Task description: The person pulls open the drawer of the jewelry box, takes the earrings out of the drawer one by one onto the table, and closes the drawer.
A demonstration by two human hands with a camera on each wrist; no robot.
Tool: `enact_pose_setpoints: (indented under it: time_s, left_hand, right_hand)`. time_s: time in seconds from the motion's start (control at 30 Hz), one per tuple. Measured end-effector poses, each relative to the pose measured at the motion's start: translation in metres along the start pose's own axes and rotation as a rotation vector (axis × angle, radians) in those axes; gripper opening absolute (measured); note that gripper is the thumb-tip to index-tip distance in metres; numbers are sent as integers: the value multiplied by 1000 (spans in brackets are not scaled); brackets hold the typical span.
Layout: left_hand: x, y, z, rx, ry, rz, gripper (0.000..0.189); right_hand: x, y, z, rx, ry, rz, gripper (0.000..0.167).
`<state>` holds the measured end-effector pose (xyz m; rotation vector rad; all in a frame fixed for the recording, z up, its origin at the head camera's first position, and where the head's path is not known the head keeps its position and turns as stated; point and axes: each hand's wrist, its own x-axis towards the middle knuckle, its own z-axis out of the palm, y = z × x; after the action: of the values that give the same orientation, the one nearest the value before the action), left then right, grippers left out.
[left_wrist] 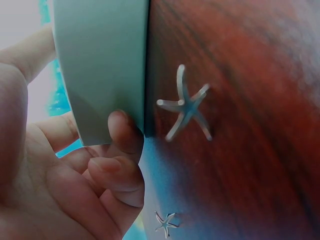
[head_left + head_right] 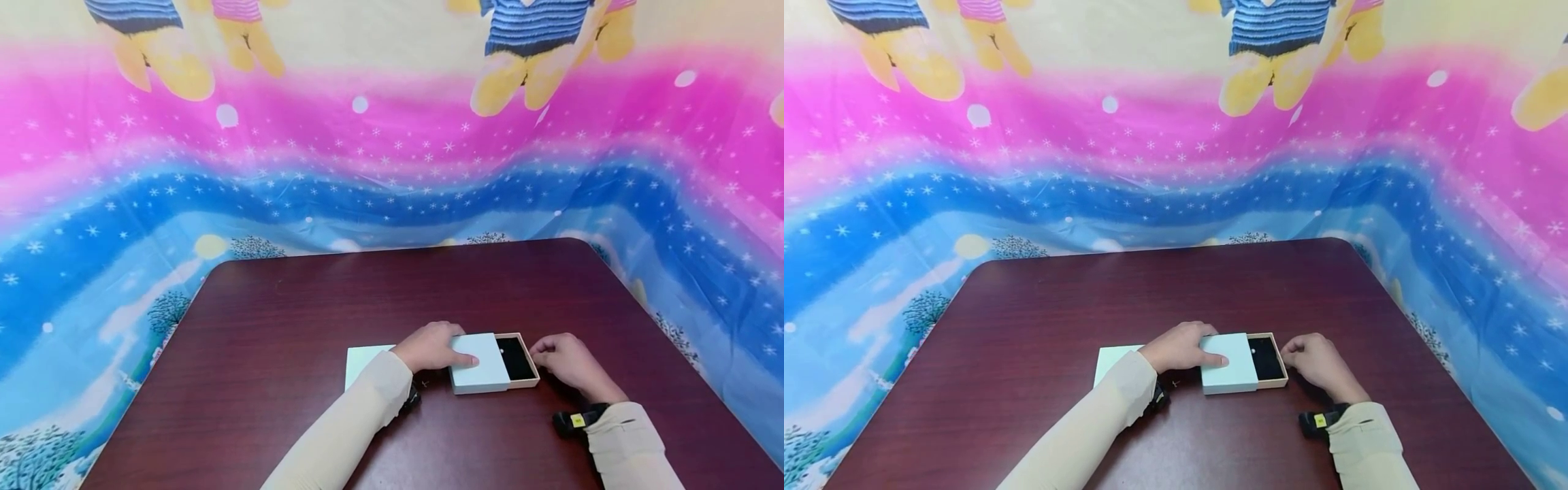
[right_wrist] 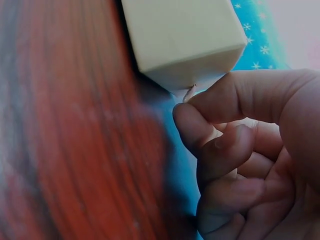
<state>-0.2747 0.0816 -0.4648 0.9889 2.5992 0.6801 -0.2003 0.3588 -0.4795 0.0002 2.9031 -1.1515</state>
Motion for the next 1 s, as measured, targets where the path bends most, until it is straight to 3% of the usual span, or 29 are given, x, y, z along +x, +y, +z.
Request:
enact_pose_setpoints:
  time_s: [0.23,0.57,1.0]
  left_hand:
    - [1,0,0,4,3,-10,65]
    - [1,1,0,-3,3,-14,64]
    - [2,1,1,-12,6,-11,62]
  right_hand:
    - [0,-1,-2,-3,11,-7,7]
    - [0,3,-3,101,-32,33,10]
    - [1,9,-3,105,-37,54,11]
